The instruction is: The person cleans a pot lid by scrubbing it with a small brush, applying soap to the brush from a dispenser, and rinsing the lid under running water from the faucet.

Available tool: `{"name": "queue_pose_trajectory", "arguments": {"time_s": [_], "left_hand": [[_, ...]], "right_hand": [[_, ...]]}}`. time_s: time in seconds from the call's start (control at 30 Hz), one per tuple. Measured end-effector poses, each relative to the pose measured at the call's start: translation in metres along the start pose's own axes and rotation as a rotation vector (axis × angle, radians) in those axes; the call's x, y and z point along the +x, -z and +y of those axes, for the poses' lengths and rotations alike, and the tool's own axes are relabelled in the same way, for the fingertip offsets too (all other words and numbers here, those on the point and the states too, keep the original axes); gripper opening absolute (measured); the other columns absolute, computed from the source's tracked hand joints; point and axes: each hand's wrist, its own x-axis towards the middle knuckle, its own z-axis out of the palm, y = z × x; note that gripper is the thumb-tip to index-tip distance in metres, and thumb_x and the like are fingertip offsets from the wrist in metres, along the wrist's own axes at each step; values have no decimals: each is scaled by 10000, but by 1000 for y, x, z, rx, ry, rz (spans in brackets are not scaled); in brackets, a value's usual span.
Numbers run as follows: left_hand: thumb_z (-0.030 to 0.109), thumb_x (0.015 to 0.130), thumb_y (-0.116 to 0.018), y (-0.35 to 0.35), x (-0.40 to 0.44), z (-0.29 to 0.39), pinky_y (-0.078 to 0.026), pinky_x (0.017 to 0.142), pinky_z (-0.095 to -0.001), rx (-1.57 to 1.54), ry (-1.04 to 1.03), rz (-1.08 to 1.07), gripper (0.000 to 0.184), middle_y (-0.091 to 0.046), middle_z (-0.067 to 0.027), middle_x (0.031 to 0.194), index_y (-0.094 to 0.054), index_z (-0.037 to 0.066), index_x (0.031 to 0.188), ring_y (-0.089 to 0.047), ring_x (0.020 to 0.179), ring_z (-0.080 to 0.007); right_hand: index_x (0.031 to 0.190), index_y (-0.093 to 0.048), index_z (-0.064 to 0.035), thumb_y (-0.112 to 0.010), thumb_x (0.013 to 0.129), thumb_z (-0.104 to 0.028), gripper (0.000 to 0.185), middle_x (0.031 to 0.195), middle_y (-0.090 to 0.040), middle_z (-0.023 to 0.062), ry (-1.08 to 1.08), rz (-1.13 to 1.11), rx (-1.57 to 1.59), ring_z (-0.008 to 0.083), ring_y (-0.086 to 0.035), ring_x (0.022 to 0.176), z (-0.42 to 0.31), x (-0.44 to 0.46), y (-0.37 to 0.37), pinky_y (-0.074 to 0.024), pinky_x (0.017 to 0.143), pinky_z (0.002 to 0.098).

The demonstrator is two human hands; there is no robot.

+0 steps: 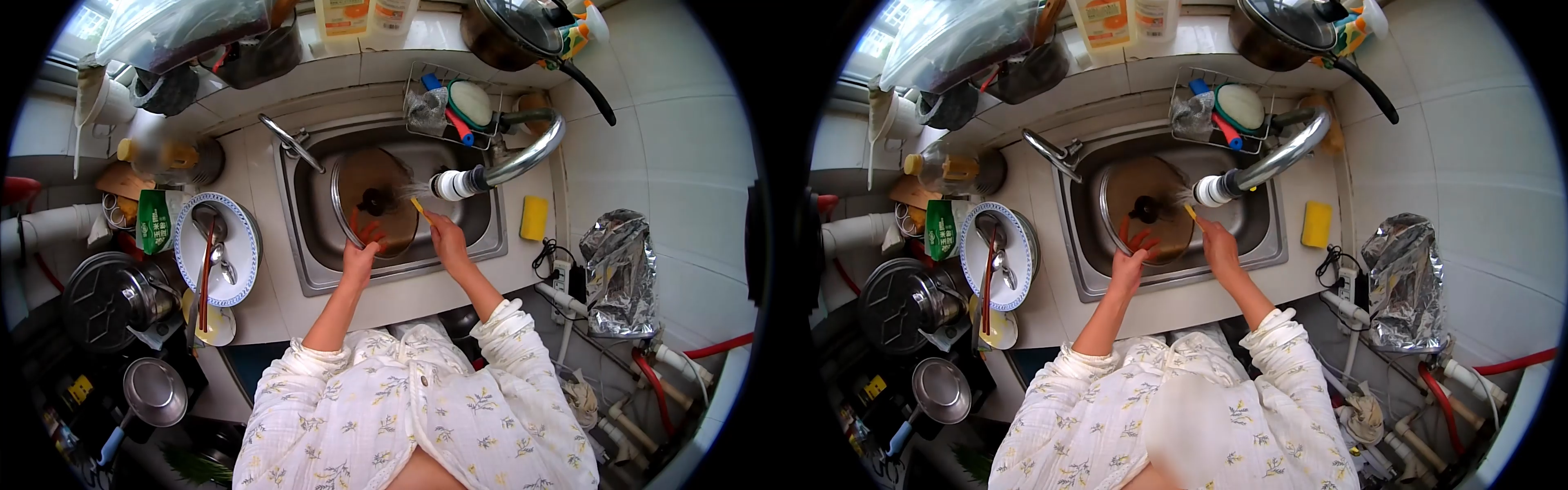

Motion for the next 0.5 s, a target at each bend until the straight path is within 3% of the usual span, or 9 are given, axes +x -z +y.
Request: {"name": "queue_pose_trajectory", "arguments": {"time_s": [0.07, 0.27, 0.37, 0.4, 0.5], "left_hand": [[-130, 750, -431, -6, -3, 1, -514, 864, -352, 31, -17, 58, 891, -440, -136, 1312, -129, 259, 1493, -561, 1083, -243], [-100, 765, -472, -12, -4, -9, -508, 805, -323, 257, -188, 145, 871, -438, -127, 1289, -126, 224, 1497, -556, 1021, -197], [-68, 750, -507, -16, -4, -8, -483, 797, -288, 405, -225, 213, 812, -505, -115, 1170, -203, 142, 1473, -552, 980, -160], [-54, 742, -522, -17, -4, -7, -471, 798, -274, 466, -223, 245, 789, -534, -110, 1117, -239, 106, 1461, -551, 965, -145], [-75, 756, -491, -14, 16, -19, -503, 705, -280, 513, -199, 188, 805, -522, -115, 1162, -190, 133, 1473, -578, 944, -171]], "right_hand": [[1175, -592, -66, -508, 830, 21, 366, 884, -608, 180, 24, 92, 15, 358, -579, 764, -3, -4, -8, -469, 695, 398], [1161, -600, -55, -509, 869, -30, 306, 638, -530, 37, -521, 75, 471, 118, -491, 572, 21, -5, -28, -419, 567, 264], [1167, -596, -85, -498, 893, -65, 292, 652, -490, -29, -571, 117, 592, 30, -370, 460, 22, -11, -29, -267, 394, 198], [1170, -593, -82, -499, 893, -66, 293, 652, -491, -28, -560, 114, 583, 32, -374, 460, 27, -16, -31, -273, 393, 199], [1178, -583, -79, -504, 892, -69, 297, 652, -494, -24, -558, 107, 580, 34, -384, 461, 43, -25, -32, -285, 388, 201]]}}
